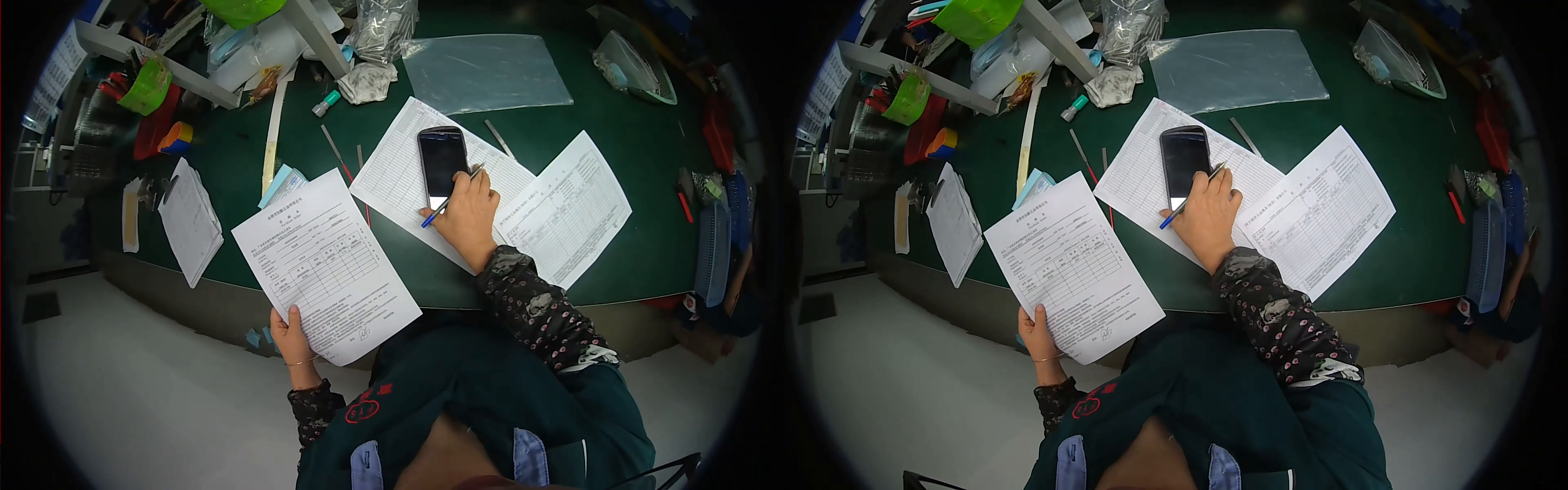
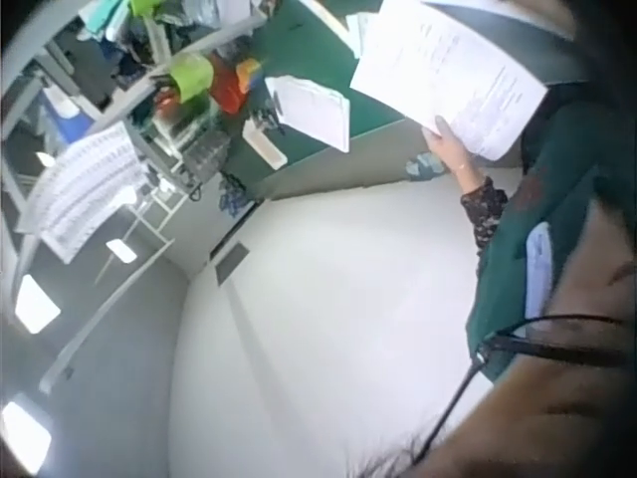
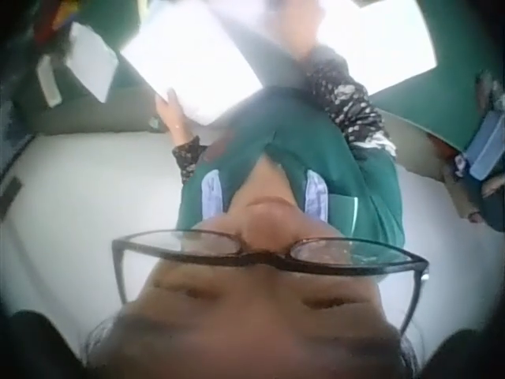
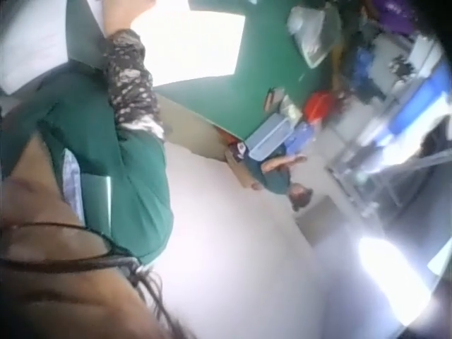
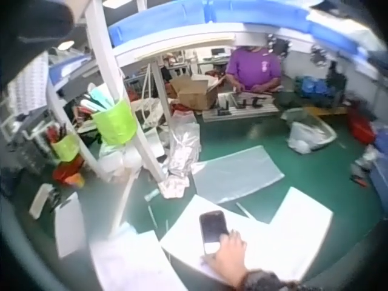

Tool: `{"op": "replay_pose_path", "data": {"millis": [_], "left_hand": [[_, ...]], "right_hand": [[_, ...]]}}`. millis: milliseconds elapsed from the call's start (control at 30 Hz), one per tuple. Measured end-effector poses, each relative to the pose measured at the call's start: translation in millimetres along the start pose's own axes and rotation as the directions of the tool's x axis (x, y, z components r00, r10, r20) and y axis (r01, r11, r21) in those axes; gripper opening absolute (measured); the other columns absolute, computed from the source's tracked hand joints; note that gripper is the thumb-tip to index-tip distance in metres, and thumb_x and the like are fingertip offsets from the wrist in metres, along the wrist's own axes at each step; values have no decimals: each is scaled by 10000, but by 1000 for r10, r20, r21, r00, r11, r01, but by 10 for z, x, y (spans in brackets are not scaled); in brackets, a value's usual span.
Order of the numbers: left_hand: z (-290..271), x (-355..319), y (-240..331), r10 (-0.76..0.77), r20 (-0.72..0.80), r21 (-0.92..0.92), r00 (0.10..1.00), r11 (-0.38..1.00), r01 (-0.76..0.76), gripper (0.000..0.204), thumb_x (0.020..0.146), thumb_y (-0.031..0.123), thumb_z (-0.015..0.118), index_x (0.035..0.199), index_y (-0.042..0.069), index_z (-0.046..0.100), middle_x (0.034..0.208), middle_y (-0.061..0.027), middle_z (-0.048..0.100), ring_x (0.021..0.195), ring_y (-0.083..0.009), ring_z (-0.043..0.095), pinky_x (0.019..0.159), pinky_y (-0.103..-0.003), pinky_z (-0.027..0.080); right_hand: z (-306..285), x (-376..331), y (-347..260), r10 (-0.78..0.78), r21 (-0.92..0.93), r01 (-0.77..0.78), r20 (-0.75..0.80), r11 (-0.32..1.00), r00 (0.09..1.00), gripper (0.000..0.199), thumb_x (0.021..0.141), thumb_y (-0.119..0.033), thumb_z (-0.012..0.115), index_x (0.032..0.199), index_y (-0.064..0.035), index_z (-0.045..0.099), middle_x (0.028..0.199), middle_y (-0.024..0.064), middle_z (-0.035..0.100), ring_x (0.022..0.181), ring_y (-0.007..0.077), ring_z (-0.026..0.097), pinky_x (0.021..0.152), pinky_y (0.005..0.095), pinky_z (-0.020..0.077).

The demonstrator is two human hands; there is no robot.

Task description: The recorder reviews production logs, checks packaged components, and moves a tray of hardware in a factory setting.

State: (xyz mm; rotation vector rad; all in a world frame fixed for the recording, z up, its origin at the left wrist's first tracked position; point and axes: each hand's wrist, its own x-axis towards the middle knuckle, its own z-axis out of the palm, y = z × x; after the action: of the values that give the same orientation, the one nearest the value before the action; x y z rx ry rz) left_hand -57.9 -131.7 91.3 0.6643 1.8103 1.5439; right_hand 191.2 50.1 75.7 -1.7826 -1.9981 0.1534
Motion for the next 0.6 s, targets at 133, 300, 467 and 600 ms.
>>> {"op": "replay_pose_path", "data": {"millis": [133,300,467,600], "left_hand": [[-82,116,310,109,-15,-21,994,994,-110,219,792,98,476,959,-42,459,901,-94,539,762,-110,498,674,-222,399],[-638,464,601,221,-160,-165,962,955,-247,248,795,72,453,1016,-37,425,933,-108,530,796,-145,516,709,-249,413],[-1191,783,373,139,-341,-326,930,910,-256,281,813,111,420,1056,-28,391,980,-142,509,825,-189,523,713,-284,426],[-1382,977,142,43,-328,-411,944,893,-183,287,824,128,391,1064,-31,385,1017,-145,489,873,-214,509,745,-310,414]], "right_hand": [[53,41,-108,100,-6,-100,79,995,992,547,501,-230,684,920,-20,401,879,151,424,866,289,390,676,382,309],[34,33,-178,164,-88,-157,73,984,984,467,496,-137,591,908,-27,403,856,137,435,845,290,395,650,388,325],[57,50,-181,160,-130,-152,50,980,986,508,468,-146,620,911,-33,398,853,126,441,839,295,403,645,389,342],[4,104,-149,213,-11,-213,120,977,970,528,464,-152,632,920,-25,398,853,123,447,834,284,399,653,374,320]]}}
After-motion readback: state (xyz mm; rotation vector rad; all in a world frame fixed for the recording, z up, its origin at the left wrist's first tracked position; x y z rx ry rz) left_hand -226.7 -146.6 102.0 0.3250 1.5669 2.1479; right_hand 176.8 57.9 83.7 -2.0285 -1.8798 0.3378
